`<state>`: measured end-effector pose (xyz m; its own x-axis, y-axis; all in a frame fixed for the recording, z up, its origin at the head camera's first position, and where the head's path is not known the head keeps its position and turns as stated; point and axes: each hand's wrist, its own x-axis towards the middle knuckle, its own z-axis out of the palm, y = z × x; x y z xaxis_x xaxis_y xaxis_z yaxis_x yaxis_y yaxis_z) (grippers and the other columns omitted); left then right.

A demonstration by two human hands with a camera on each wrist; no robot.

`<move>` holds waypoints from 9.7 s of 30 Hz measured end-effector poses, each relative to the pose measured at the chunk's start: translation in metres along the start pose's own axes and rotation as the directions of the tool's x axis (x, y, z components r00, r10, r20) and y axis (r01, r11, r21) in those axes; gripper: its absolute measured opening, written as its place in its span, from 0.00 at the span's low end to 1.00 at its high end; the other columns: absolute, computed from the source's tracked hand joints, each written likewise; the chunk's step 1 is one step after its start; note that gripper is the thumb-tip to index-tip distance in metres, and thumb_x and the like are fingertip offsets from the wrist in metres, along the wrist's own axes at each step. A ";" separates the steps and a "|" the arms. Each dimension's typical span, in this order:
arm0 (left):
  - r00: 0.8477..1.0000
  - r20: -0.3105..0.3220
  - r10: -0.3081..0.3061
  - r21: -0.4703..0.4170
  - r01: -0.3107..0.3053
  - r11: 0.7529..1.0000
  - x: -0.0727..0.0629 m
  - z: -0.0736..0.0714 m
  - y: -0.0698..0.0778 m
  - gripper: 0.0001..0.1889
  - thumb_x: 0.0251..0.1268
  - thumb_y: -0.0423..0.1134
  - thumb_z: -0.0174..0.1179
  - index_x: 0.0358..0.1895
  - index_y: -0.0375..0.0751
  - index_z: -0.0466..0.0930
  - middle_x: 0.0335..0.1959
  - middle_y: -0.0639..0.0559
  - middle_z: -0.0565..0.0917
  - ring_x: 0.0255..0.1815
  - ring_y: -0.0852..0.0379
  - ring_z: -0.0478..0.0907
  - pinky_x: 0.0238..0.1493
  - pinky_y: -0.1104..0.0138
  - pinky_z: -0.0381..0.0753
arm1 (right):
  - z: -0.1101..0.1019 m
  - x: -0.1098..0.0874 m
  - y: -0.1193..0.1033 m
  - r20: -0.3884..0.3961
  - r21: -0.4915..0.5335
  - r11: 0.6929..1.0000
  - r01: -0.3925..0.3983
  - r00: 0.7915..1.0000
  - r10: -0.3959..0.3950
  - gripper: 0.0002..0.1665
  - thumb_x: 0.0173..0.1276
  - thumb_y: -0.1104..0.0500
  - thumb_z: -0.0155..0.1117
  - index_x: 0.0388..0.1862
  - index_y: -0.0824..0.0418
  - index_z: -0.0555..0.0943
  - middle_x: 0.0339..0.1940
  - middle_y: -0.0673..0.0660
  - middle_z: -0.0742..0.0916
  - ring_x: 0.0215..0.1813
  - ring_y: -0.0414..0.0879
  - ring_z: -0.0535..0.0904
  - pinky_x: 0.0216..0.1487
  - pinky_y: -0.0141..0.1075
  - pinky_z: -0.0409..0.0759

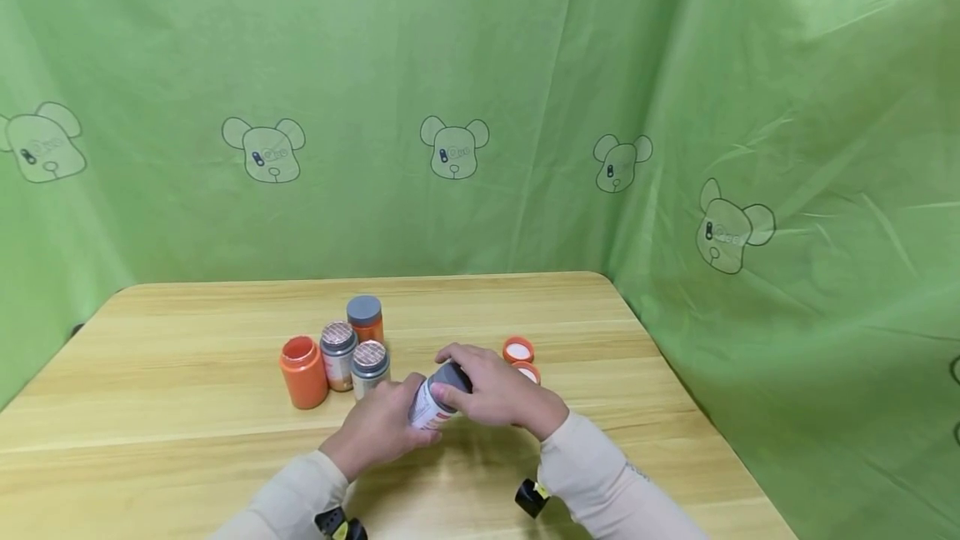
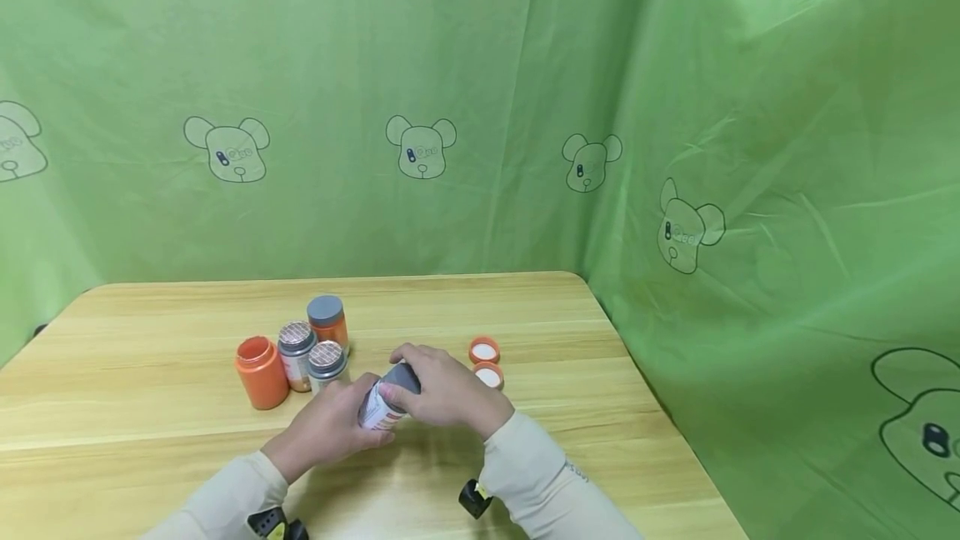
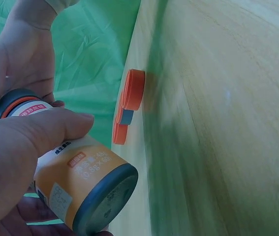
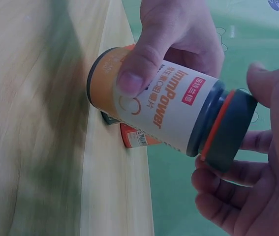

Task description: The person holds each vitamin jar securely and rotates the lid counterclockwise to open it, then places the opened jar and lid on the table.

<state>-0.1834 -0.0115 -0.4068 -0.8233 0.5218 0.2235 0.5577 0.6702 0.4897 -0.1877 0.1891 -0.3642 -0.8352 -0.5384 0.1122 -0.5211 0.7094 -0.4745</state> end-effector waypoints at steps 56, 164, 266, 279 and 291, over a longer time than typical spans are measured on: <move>1.000 -0.016 -0.001 0.005 0.001 1.000 0.002 0.001 -0.004 0.27 0.44 0.48 0.76 0.44 0.37 0.75 0.25 0.54 0.77 0.23 0.61 0.73 0.22 0.67 0.72 | -0.002 0.001 -0.002 -0.012 -0.035 0.997 0.071 0.997 -0.072 0.24 0.67 0.50 0.63 0.59 0.55 0.74 0.54 0.51 0.79 0.46 0.42 0.75 0.44 0.36 0.75; 1.000 -0.002 -0.010 0.016 0.010 1.000 0.001 0.000 -0.004 0.30 0.43 0.48 0.77 0.47 0.36 0.75 0.29 0.51 0.80 0.26 0.59 0.76 0.26 0.65 0.76 | -0.003 0.000 0.002 -0.010 -0.047 0.998 0.042 0.999 -0.043 0.24 0.70 0.44 0.60 0.58 0.55 0.73 0.47 0.51 0.81 0.41 0.41 0.76 0.40 0.34 0.76; 0.921 -0.154 -0.358 -0.219 0.322 0.921 -0.050 -0.014 -0.072 0.34 0.40 0.46 0.79 0.50 0.35 0.74 0.43 0.47 0.82 0.44 0.53 0.80 0.47 0.54 0.79 | 0.005 0.022 0.166 -0.358 0.232 0.851 -0.472 0.772 0.526 0.11 0.63 0.57 0.69 0.36 0.61 0.77 0.36 0.58 0.82 0.39 0.52 0.76 0.44 0.43 0.74; 0.917 -0.153 -0.369 -0.225 0.331 0.916 -0.050 -0.014 -0.072 0.33 0.41 0.46 0.79 0.50 0.36 0.74 0.44 0.47 0.82 0.43 0.53 0.80 0.47 0.54 0.79 | 0.008 0.029 0.172 -0.338 0.203 0.849 -0.488 0.779 0.528 0.11 0.66 0.55 0.67 0.40 0.61 0.78 0.42 0.59 0.83 0.45 0.53 0.77 0.51 0.46 0.74; 0.916 -0.155 -0.371 -0.226 0.333 0.915 -0.050 -0.013 -0.071 0.33 0.40 0.46 0.79 0.50 0.36 0.74 0.43 0.48 0.82 0.42 0.54 0.80 0.46 0.55 0.79 | 0.010 0.030 0.172 -0.348 0.207 0.856 -0.474 0.782 0.517 0.13 0.67 0.57 0.66 0.45 0.63 0.80 0.42 0.60 0.84 0.45 0.54 0.77 0.52 0.47 0.75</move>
<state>-0.1828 -0.0919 -0.4415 -0.9771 0.1471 0.1535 0.2126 0.6678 0.7133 -0.3009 0.2902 -0.4517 -0.9838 0.1036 0.1461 -0.0141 0.7682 -0.6400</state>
